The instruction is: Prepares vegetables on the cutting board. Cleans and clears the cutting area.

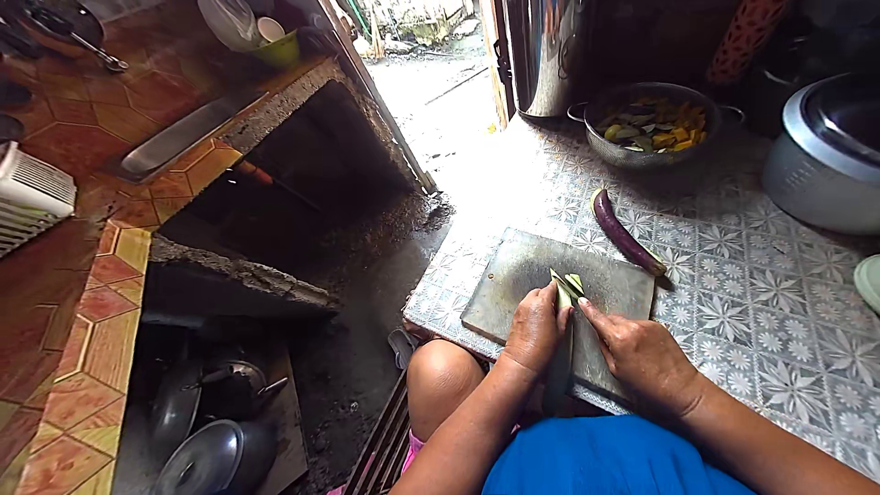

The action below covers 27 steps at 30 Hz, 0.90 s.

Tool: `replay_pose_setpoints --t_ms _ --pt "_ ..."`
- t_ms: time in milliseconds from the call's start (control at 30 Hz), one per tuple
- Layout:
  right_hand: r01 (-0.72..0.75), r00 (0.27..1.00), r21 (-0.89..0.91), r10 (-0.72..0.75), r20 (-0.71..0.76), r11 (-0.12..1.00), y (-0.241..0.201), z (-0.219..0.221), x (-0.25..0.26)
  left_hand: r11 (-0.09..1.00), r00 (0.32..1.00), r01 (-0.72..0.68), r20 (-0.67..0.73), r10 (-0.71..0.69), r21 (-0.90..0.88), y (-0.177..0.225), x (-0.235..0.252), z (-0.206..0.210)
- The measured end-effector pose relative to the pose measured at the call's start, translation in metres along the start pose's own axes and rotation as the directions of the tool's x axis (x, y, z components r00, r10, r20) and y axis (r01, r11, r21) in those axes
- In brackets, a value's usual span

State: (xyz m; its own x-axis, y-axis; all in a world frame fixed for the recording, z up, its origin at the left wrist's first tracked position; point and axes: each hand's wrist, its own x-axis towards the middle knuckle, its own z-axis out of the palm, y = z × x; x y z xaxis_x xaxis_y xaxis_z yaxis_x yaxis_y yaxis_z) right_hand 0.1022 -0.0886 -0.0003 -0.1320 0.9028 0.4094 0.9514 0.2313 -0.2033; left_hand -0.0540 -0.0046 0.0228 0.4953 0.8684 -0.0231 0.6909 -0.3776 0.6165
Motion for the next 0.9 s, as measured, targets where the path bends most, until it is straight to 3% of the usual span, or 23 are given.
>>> replay_pose_setpoints --t_ms 333,500,700,900 --pt "-0.043 0.993 -0.041 0.048 0.108 0.998 -0.008 0.007 0.021 0.999 0.997 0.035 0.063 -0.037 0.033 0.003 0.003 -0.003" --pt "-0.054 0.995 -0.039 0.057 0.080 0.998 -0.010 0.017 0.024 1.000 0.997 -0.013 -0.078 0.011 -0.027 -0.003 -0.001 0.004" --pt "-0.080 0.996 0.045 0.078 0.038 0.996 -0.003 0.003 0.000 0.998 0.996 0.012 -0.083 -0.018 -0.064 -0.006 0.006 0.001" --pt "-0.013 0.999 0.047 0.015 -0.039 0.999 0.003 -0.002 -0.002 0.998 0.996 0.067 -0.061 -0.067 0.001 -0.001 0.013 -0.001"
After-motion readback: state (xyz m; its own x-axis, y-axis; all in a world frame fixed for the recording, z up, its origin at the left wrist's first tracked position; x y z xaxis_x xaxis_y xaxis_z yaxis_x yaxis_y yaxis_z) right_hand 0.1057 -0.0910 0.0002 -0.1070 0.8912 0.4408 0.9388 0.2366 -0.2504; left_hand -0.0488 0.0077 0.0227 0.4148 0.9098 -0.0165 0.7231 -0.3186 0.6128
